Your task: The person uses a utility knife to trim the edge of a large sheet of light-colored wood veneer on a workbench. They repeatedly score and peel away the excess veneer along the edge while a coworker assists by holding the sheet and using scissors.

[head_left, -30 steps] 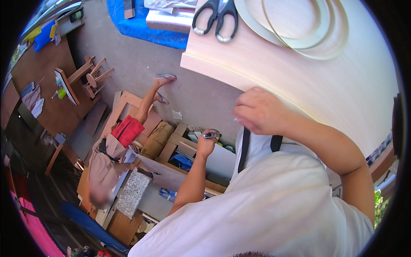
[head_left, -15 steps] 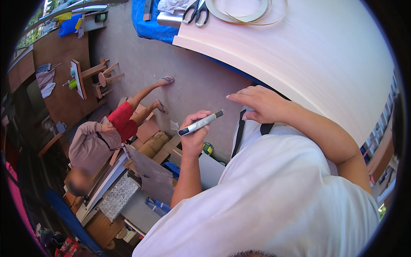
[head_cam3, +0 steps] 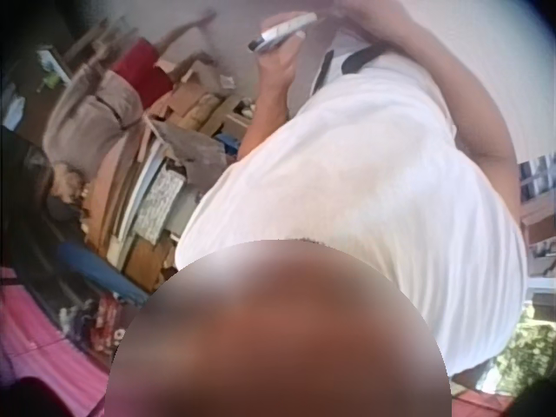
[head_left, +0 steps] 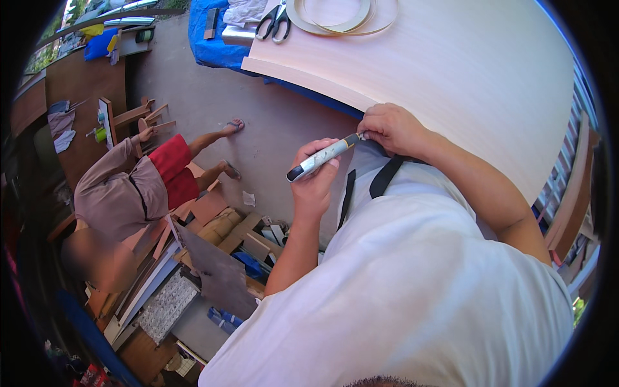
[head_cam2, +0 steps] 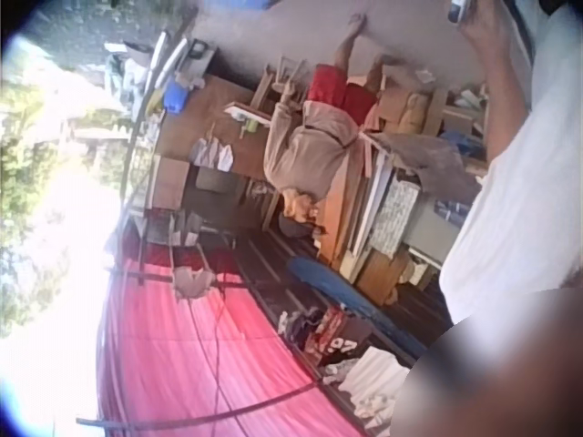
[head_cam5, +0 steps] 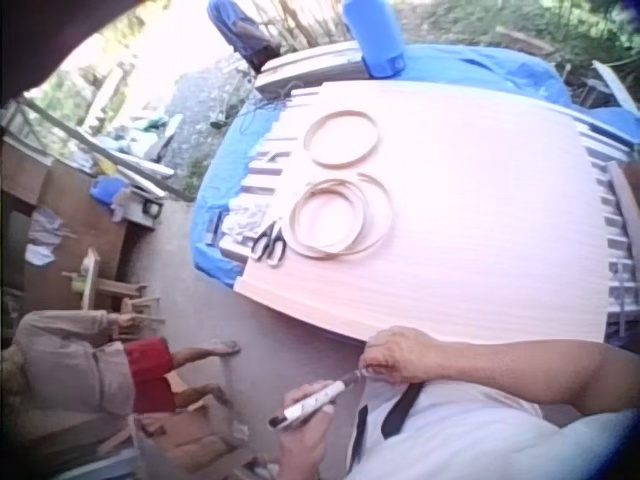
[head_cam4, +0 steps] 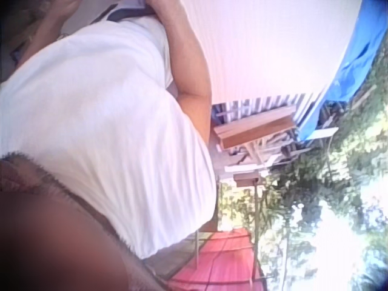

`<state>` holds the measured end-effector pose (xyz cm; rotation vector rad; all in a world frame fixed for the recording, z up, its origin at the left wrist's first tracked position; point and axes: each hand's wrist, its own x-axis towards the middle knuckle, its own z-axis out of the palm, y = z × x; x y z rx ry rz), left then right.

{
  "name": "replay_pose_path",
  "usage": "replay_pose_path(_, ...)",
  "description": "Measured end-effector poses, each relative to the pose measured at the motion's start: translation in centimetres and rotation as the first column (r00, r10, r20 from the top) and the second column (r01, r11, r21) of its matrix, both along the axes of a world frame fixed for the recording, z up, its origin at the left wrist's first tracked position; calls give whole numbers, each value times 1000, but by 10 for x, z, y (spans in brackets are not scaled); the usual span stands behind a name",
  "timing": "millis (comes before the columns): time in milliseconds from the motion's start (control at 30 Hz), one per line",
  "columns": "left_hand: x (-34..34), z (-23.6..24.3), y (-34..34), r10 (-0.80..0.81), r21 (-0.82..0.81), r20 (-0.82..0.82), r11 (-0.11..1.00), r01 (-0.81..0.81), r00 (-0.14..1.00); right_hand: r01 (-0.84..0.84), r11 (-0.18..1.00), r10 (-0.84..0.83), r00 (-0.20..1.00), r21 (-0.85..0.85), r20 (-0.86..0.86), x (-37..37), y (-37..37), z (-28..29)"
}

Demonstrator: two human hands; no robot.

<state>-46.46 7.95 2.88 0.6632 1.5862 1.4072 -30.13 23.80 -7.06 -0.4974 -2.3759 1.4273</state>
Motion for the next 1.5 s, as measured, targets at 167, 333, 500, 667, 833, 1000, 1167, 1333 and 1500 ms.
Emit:
replay_pose_path(167, 8, -24, 33, -53, 20, -211, 998, 58, 976, 54, 982, -44, 997, 180, -61, -10, 41, -24)
replay_pose_path(333, 0, -43, 68, -13, 10, -320, 1000, 17, 947, 41, 932, -53, 998, 361, 25, -35, 80, -44)
replay_pose_path(500, -20, -57, 85, 51, -37, -241, 997, -61, 969, 0, 918, -15, 999, 398, 34, -63, 97, -56)
replay_pose_path(667, -42, -70, 91, 80, -75, -283, 992, -106, 956, -56, 918, 26, 996, 392, 81, -91, 102, -65)
replay_pose_path(833, -57, -71, 99, 88, -109, -264, 987, -120, 961, -51, 907, 25, 997, 418, 67, -105, 105, -71)
replay_pose_path(1000, -61, -64, 103, 88, -123, -254, 985, -122, 963, -61, 919, 49, 998, 389, 41, -109, 107, -71)
replay_pose_path(1167, -57, -55, 106, 131, -152, -195, 975, -162, 972, -85, 917, 69, 996, 391, 54, -110, 108, -67)
replay_pose_path(1333, -54, -50, 110, 141, -192, -204, 965, -181, 969, -107, 921, 78, 993, 373, 94, -111, 106, -66)
replay_pose_path(1500, -55, -51, 114, 119, -191, -242, 967, -167, 963, -98, 918, 74, 994, 385, 77, -111, 106, -65)
